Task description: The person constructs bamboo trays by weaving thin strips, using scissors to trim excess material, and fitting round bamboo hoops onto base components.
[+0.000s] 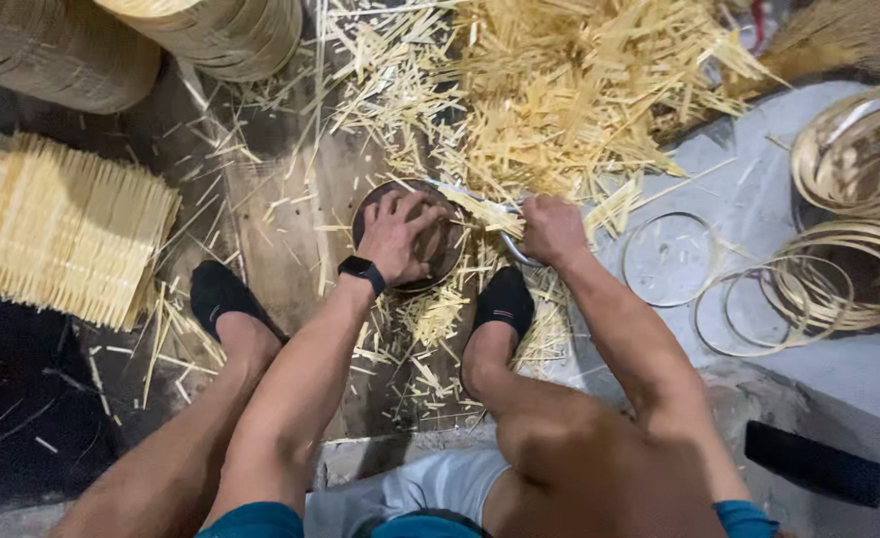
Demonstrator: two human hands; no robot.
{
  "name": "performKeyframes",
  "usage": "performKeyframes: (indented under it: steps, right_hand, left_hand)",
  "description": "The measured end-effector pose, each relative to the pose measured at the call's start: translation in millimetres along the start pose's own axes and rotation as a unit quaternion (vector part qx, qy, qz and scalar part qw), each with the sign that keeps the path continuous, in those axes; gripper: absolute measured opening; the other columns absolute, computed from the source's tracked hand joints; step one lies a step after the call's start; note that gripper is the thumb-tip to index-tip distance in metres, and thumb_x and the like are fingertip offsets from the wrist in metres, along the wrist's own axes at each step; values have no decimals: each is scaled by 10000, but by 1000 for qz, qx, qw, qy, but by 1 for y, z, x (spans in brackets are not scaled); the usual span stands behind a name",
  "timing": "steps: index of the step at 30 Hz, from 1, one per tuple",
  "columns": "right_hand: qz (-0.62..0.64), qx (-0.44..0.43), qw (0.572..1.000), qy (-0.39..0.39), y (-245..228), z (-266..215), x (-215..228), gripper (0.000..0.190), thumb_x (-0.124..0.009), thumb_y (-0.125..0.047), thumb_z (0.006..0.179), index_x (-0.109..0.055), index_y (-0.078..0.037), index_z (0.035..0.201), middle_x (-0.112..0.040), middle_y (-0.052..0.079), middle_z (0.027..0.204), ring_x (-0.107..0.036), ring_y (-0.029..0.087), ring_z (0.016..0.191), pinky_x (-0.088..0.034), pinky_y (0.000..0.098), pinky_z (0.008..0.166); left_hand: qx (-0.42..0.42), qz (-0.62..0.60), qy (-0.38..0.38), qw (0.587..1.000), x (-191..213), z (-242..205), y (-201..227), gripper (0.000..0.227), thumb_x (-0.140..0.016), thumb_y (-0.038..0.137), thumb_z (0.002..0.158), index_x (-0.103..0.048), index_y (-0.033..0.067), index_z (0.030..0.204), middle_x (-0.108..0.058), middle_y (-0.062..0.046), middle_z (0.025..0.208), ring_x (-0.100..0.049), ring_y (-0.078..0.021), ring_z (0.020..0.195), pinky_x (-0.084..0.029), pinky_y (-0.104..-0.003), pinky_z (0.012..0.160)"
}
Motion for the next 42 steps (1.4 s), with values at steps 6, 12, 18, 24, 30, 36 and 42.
performKeyframes:
  steps: [6, 12, 18, 24, 30, 36, 42]
  right_hand:
    - [0, 67, 988, 141, -66, 7, 98, 638, -795, -537, 674, -662, 14, 967, -668, 217, 904, -667, 374, 849, -549, 487, 764]
    - [48, -75, 989, -117, -23, 12, 57, 469, -691, -513, 904, -712, -54, 996, -702, 191, 891, -708, 378, 820, -564, 484, 801]
    - [126, -305, 943, 48, 57, -24, 44, 742, -911, -558, 703, -658, 13, 1103, -637, 255, 1072, -623, 412, 1032, -508, 492, 877]
    - [126, -168, 963, 166, 18, -42, 44, 416, -790, -209, 877, -685, -29, 1237, -654, 215, 1143, -642, 338, 1099, -549, 456, 944]
    - [530, -191, 826, -33, -70, 0, -8, 319, -793, -209, 896, -704, -18, 1136, -742, 66, 924, -699, 137, 799, -589, 287, 704]
    - [612, -229, 756, -24, -58, 1, -47, 227, -838, -126, 852, -718, 43, 945, -723, 65, 783, -645, 116, 596, -531, 268, 516]
    - [614, -230, 755, 7, -67, -6, -20, 202, -826, -125, 851, -742, 45, 921, -719, 57, 735, -630, 101, 531, -512, 252, 468]
  left_hand:
    - [-72, 15, 10, 997, -10, 2, -4, 979, -955, 284, 468, -579, 257, 1372, -464, -103, 1492, -399, -430, 1349, -341, -592, 1075]
    - [-92, 15, 11, 996, -1, -1, -4, 1005, -934, 263, 453, -580, 273, 1394, -478, -91, 1492, -412, -417, 1354, -338, -582, 1120]
    - [150, -109, 57, 981, -3, -12, -24, 1158, -920, 564, 567, -419, 164, 1531, -473, -188, 1419, -441, -402, 1272, -366, -533, 1090]
    - [194, -128, 241, 943, -17, 17, -103, 493, -581, 526, 1058, -683, 156, 1367, -608, -219, 1383, -511, -392, 1327, -414, -553, 1116]
    - [254, -255, 107, 927, -54, 56, -114, 391, -719, 575, 859, -824, 250, 1048, -583, -205, 1255, -604, -361, 1143, -453, -495, 1055]
    - [288, -157, 89, 941, -56, 76, -88, 264, -810, 487, 782, -848, 254, 898, -646, -83, 1009, -585, -328, 1078, -292, -629, 1059]
    - [256, -212, 115, 936, -60, 70, -91, 262, -781, 450, 789, -836, 218, 898, -667, -97, 996, -606, -321, 1063, -393, -570, 1005]
Point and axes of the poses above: each hand's wrist, its own z-axis towards the middle knuckle, its own x-axis out of the back of the hand, y = z × x, the point moved 8 cm from there along z, towards the middle knuckle
